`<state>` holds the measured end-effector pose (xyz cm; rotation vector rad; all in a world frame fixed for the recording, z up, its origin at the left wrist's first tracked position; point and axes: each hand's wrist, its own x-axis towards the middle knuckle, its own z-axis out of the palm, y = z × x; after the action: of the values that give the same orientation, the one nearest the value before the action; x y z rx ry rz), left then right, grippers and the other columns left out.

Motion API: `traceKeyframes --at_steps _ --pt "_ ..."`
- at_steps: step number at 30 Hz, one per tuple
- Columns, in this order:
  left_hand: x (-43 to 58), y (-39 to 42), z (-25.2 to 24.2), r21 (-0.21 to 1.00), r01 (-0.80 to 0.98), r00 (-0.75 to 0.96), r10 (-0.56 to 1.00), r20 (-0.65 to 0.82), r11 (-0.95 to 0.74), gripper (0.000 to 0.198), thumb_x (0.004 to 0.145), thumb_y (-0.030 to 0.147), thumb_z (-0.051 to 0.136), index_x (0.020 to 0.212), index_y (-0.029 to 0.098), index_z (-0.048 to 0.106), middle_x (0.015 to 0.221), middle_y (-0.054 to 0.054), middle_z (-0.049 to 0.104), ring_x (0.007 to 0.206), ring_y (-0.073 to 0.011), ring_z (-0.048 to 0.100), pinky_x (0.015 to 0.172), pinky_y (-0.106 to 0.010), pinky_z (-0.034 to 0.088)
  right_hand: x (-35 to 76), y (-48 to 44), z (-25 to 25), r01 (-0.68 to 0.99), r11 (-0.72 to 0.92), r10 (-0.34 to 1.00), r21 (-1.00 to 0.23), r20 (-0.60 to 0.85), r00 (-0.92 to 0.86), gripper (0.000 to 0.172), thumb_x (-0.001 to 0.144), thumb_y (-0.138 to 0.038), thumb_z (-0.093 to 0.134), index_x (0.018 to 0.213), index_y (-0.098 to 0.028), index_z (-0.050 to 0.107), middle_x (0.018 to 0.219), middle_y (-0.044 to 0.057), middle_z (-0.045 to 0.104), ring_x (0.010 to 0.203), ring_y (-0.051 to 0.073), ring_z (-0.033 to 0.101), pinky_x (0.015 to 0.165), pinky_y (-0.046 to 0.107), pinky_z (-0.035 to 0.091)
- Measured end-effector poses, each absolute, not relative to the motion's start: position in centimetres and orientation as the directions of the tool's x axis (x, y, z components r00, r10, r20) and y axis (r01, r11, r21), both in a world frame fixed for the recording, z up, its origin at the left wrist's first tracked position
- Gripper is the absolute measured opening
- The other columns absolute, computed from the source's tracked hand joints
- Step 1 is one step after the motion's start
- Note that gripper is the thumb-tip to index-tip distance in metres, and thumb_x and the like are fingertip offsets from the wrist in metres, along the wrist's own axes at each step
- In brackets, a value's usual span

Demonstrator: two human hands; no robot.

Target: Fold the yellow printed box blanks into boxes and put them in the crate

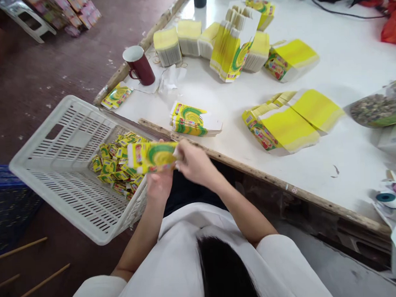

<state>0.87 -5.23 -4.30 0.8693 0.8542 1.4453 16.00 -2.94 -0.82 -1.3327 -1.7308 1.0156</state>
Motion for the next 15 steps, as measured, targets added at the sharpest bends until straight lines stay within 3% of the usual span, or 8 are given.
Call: traceKeyframes --at_steps 2,5,7,9,12,15 --pt "1.8 -4.8 -2.8 0.844 -0.531 -0.109 0.994 0.017 -0.073 0.051 0.075 0.069 0.072 0.1 0.026 0.065 0.098 -0.005 0.067 0.103 -0.0238 0.066 0.093 -0.037 0.056 14.6 -5.1 -0.7 0.173 0.119 0.94 -0.978 0.055 -0.337 0.022 0.081 -0.022 0.065 0.085 -0.024 0.044 0.074 -0.005 0.05 0.063 0.012 0.047 0.059 0.025 0.042" --pt "2.4 -4.3 -1.5 0.785 -0.608 -0.233 0.972 -0.032 -0.12 0.048 0.081 0.07 0.064 0.079 0.023 0.056 0.068 0.003 0.049 0.062 -0.0132 0.055 0.07 -0.028 0.055 13.1 -6.6 -1.1 -0.042 0.019 0.94 -0.999 0.032 -0.341 0.033 0.081 -0.034 0.074 0.094 -0.023 0.046 0.087 -0.002 0.052 0.072 0.012 0.05 0.064 0.025 0.046" --pt "2.5 -4.4 -1.6 0.793 -0.6 -0.274 0.959 -0.08 -0.105 0.052 0.08 0.074 0.063 0.078 0.023 0.055 0.067 0.004 0.048 0.059 -0.0118 0.052 0.065 -0.025 0.052 12.8 -6.5 -1.6 -0.077 -0.034 0.949 -0.996 -0.008 -0.315 0.044 0.075 -0.039 0.081 0.098 -0.024 0.046 0.088 -0.002 0.052 0.071 0.012 0.048 0.062 0.024 0.045" --pt "2.2 -4.7 -2.4 0.835 -0.548 -0.261 0.959 -0.112 -0.052 0.055 0.075 0.077 0.067 0.083 0.023 0.059 0.074 0.001 0.056 0.07 -0.0141 0.059 0.07 -0.026 0.053 13.2 -5.9 -2.2 -0.083 -0.065 0.962 -0.994 -0.04 -0.271 0.048 0.074 -0.042 0.083 0.098 -0.024 0.046 0.084 -0.004 0.051 0.067 0.011 0.045 0.058 0.023 0.042" --pt "1.5 -5.2 -4.0 0.895 -0.446 -0.192 0.974 -0.123 0.025 0.054 0.062 0.065 0.085 0.085 0.022 0.063 0.082 -0.001 0.064 0.083 -0.0181 0.066 0.075 -0.028 0.055 14.6 -5.1 -2.5 -0.061 -0.028 0.976 -0.998 -0.014 -0.218 0.04 0.08 -0.04 0.078 0.103 -0.024 0.049 0.081 -0.004 0.051 0.066 0.012 0.046 0.06 0.025 0.041" --pt "1.0 -5.3 -5.0 0.919 -0.395 -0.272 0.955 -0.12 0.003 0.053 0.051 0.052 0.094 0.076 0.02 0.059 0.072 0.003 0.062 0.066 -0.0122 0.061 0.064 -0.024 0.052 15.3 -5.3 -1.9 0.036 0.043 0.97 -0.998 0.033 -0.242 0.023 0.09 -0.03 0.065 0.108 -0.023 0.053 0.081 -0.003 0.054 0.071 0.013 0.051 0.067 0.026 0.044"
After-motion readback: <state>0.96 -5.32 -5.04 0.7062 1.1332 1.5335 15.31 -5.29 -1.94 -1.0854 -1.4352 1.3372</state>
